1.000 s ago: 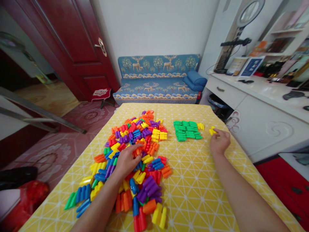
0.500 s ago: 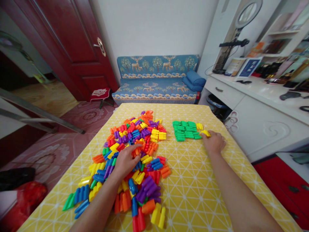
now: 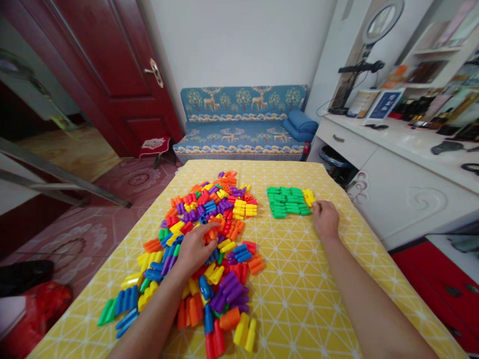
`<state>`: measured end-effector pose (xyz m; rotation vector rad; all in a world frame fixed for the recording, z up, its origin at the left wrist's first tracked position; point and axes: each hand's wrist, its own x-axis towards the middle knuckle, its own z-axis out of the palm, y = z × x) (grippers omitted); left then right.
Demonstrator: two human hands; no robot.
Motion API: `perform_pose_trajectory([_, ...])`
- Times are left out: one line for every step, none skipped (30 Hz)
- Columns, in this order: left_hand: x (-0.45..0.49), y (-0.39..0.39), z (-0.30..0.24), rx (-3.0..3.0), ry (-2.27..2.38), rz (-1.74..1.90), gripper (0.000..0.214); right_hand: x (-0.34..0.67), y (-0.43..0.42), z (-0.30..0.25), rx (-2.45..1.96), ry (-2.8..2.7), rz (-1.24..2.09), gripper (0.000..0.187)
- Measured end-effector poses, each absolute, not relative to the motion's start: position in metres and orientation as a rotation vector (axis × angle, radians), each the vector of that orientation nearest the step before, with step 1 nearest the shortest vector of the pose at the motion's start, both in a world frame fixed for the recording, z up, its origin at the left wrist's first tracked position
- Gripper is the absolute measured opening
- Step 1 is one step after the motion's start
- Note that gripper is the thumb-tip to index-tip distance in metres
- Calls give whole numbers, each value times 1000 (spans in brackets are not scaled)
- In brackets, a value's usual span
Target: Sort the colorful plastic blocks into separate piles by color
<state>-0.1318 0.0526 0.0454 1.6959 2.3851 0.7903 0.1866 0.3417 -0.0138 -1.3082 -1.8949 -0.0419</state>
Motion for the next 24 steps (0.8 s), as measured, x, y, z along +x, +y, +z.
perform_pose_trajectory([-132, 52, 45, 1692, 2387, 793, 39, 187, 340, -12, -1308, -1895, -37, 33])
perform_pose_trajectory([-131, 52, 45, 1687, 2389, 795, 40, 186, 337, -10, -1308, -1882, -29, 33])
perform_pose_trajectory([-131, 52, 45, 1683, 2391, 799, 40, 184, 333, -7, -1307, -1857, -16, 32])
perform_pose_trajectory([-131, 52, 46, 1680, 2392, 802, 40, 180, 328, -3, -1298, -1818, 6, 32])
perform_pose_trajectory([-131, 52, 46, 1677, 2392, 804, 40, 174, 319, 2, -1273, -1772, 38, 31])
perform_pose_trajectory([-131, 52, 46, 1675, 2392, 805, 40, 166, 308, 7, -1231, -1725, 85, 30])
perform_pose_trajectory([-131, 52, 47, 1674, 2390, 804, 40, 155, 294, 13, -1173, -1683, 151, 30])
perform_pose_trajectory([-131, 52, 47, 1674, 2388, 801, 40, 143, 276, 19, -1100, -1656, 238, 28])
perform_pose_trajectory([-131, 52, 47, 1672, 2387, 797, 40, 128, 257, 24, -1027, -1645, 345, 27])
perform_pose_trajectory([-131, 52, 47, 1668, 2386, 793, 40, 113, 237, 28, -964, -1660, 472, 25])
perform_pose_trajectory([-131, 52, 47, 1660, 2387, 789, 40, 98, 216, 32, -908, -1690, 610, 23])
perform_pose_trajectory([-131, 51, 48, 1645, 2393, 790, 40, 83, 197, 33, -856, -1747, 756, 22])
perform_pose_trajectory([-130, 51, 48, 1628, 2400, 800, 41, 71, 180, 33, -813, -1801, 880, 21])
perform_pose_trajectory([-130, 50, 49, 1616, 2403, 822, 44, 60, 166, 31, -793, -1824, 956, 21])
perform_pose_trajectory([-130, 49, 51, 1609, 2404, 857, 48, 51, 156, 27, -789, -1837, 1006, 21])
perform_pose_trajectory([-131, 48, 53, 1613, 2401, 904, 52, 45, 148, 23, -801, -1833, 1030, 21])
perform_pose_trajectory([-134, 46, 56, 1626, 2399, 957, 54, 42, 144, 19, -824, -1818, 1038, 22])
perform_pose_trajectory([-138, 45, 59, 1641, 2406, 1012, 53, 40, 142, 14, -849, -1798, 1043, 22])
perform_pose_trajectory([-144, 43, 63, 1652, 2426, 1058, 50, 39, 142, 10, -871, -1776, 1050, 23])
perform_pose_trajectory([-152, 42, 66, 1649, 2467, 1090, 46, 40, 143, 7, -891, -1753, 1064, 24])
perform_pose_trajectory([-161, 40, 69, 1626, 2526, 1101, 43, 41, 144, 4, -905, -1729, 1083, 25])
perform_pose_trajectory([-171, 38, 70, 1588, 2594, 1076, 40, 42, 145, 2, -914, -1706, 1106, 26])
perform_pose_trajectory([-182, 36, 70, 1524, 2669, 1007, 38, 43, 146, 0, -921, -1685, 1129, 27])
perform_pose_trajectory([-192, 34, 69, 1442, 2733, 898, 37, 43, 147, -1, -928, -1668, 1148, 28])
